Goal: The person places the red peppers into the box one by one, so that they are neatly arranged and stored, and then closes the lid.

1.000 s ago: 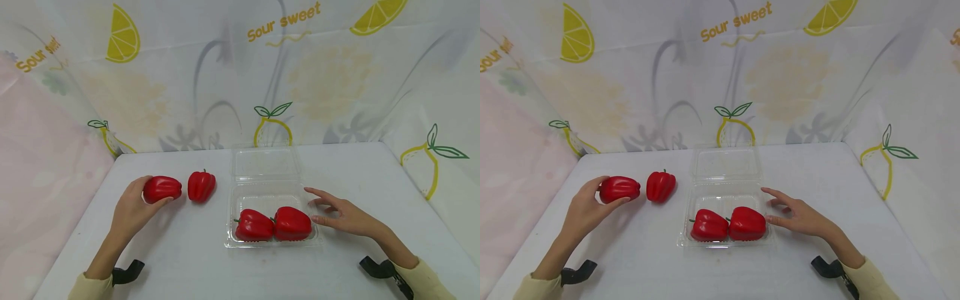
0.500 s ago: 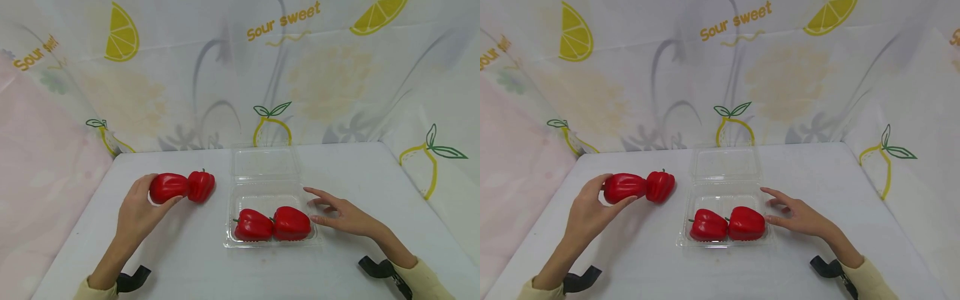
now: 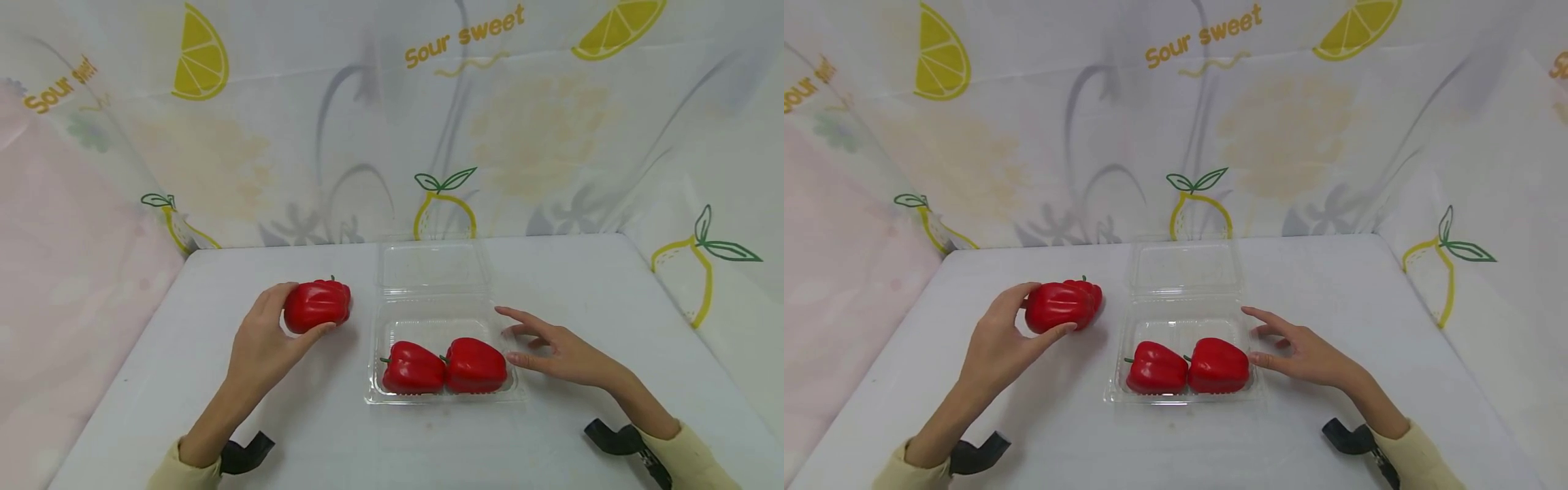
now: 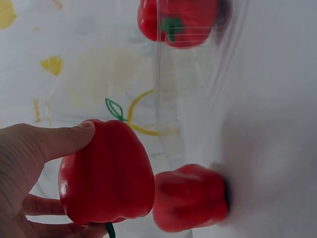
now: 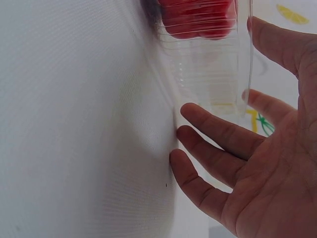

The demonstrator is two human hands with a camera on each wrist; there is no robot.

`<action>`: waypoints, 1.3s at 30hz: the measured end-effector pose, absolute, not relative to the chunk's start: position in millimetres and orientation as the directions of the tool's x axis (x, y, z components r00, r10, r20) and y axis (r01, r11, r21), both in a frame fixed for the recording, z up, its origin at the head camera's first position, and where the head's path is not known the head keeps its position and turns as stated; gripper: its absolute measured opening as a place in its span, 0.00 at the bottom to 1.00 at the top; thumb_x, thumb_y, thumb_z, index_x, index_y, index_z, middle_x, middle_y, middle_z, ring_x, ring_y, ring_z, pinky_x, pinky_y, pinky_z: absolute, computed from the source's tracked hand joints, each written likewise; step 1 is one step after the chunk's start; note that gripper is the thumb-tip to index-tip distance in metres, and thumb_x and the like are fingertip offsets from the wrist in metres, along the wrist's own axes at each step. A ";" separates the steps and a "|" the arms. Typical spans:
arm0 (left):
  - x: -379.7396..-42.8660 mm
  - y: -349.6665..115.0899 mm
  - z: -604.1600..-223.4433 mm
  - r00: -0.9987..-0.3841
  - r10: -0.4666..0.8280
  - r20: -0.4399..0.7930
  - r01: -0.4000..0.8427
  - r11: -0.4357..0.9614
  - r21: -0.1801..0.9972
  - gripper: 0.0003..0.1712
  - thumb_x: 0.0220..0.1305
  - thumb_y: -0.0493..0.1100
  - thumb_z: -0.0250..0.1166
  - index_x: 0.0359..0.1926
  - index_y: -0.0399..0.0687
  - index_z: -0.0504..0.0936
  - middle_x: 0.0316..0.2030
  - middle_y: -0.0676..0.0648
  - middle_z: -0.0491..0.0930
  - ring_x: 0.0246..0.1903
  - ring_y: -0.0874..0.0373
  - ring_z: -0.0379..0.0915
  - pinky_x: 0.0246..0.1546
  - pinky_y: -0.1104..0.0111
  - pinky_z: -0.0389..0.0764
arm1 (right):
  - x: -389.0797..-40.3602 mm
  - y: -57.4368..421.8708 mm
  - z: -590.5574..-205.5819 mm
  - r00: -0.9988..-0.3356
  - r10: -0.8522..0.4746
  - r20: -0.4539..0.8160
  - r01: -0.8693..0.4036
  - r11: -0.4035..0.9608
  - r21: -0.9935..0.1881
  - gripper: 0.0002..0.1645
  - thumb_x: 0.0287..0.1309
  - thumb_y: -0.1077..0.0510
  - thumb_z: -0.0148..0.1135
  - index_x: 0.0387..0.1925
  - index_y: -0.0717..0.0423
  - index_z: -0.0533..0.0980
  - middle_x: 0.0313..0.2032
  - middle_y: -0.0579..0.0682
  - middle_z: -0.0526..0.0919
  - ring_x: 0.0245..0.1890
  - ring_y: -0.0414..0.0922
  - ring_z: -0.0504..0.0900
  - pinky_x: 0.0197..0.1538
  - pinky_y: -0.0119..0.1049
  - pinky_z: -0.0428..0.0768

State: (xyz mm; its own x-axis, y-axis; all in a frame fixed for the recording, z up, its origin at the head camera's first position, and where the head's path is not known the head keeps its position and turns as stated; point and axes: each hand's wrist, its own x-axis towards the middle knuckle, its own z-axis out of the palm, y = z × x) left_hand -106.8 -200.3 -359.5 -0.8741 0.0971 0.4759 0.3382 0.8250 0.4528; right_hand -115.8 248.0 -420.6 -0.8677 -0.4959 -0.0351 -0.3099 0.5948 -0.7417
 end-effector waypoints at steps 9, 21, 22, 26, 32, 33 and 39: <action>-109.7 -179.1 -360.6 -0.873 0.138 0.468 0.379 0.797 0.471 0.46 0.40 0.49 0.83 0.60 0.40 0.73 0.55 0.42 0.75 0.52 0.47 0.73 0.40 0.51 0.84 | -116.0 247.2 -420.0 -0.866 -0.498 -0.038 -0.312 0.598 -0.739 0.45 0.60 0.44 0.67 0.74 0.41 0.57 0.59 0.51 0.77 0.55 0.53 0.78 0.47 0.46 0.81; -114.7 -149.9 -353.8 -0.861 0.191 0.471 0.440 0.745 0.501 0.45 0.41 0.51 0.83 0.59 0.43 0.73 0.53 0.45 0.76 0.51 0.50 0.73 0.39 0.56 0.85 | -114.2 246.4 -417.6 -0.863 -0.505 -0.035 -0.317 0.593 -0.740 0.44 0.61 0.45 0.67 0.74 0.39 0.57 0.59 0.52 0.77 0.55 0.53 0.78 0.47 0.47 0.81; -114.9 -147.4 -353.4 -0.860 0.194 0.472 0.443 0.743 0.502 0.45 0.41 0.51 0.83 0.59 0.43 0.73 0.53 0.45 0.76 0.51 0.51 0.73 0.39 0.56 0.85 | -114.1 246.3 -417.6 -0.861 -0.507 -0.032 -0.321 0.592 -0.739 0.44 0.61 0.45 0.66 0.74 0.39 0.57 0.59 0.52 0.77 0.55 0.54 0.78 0.47 0.48 0.82; -115.9 -138.4 -352.2 -0.862 0.199 0.466 0.446 0.737 0.509 0.45 0.40 0.52 0.83 0.59 0.45 0.73 0.53 0.45 0.75 0.51 0.51 0.72 0.39 0.58 0.85 | -114.1 246.1 -417.4 -0.865 -0.502 -0.028 -0.321 0.594 -0.737 0.44 0.61 0.45 0.67 0.74 0.40 0.58 0.59 0.51 0.77 0.56 0.53 0.78 0.48 0.48 0.81; -116.4 -125.9 -351.0 -0.866 0.210 0.455 0.450 0.726 0.521 0.45 0.40 0.53 0.83 0.59 0.46 0.73 0.52 0.47 0.76 0.51 0.53 0.72 0.39 0.59 0.84 | -114.9 247.0 -418.0 -0.867 -0.498 -0.029 -0.319 0.599 -0.735 0.45 0.60 0.45 0.67 0.74 0.40 0.58 0.59 0.51 0.77 0.55 0.51 0.78 0.48 0.44 0.80; -116.5 -124.0 -351.2 -0.866 0.212 0.454 0.451 0.723 0.524 0.45 0.41 0.53 0.83 0.59 0.46 0.73 0.52 0.47 0.76 0.51 0.54 0.72 0.39 0.59 0.84 | -115.1 247.1 -418.3 -0.866 -0.499 -0.026 -0.321 0.597 -0.736 0.45 0.60 0.45 0.67 0.74 0.40 0.58 0.59 0.51 0.77 0.55 0.51 0.78 0.48 0.44 0.81; -117.7 -113.8 -352.8 -0.868 0.219 0.446 0.453 0.718 0.528 0.44 0.42 0.55 0.82 0.59 0.46 0.73 0.52 0.48 0.76 0.50 0.55 0.72 0.39 0.61 0.84 | -115.1 247.7 -418.9 -0.863 -0.505 -0.015 -0.337 0.596 -0.729 0.45 0.60 0.45 0.67 0.74 0.41 0.58 0.60 0.51 0.76 0.56 0.49 0.78 0.48 0.41 0.81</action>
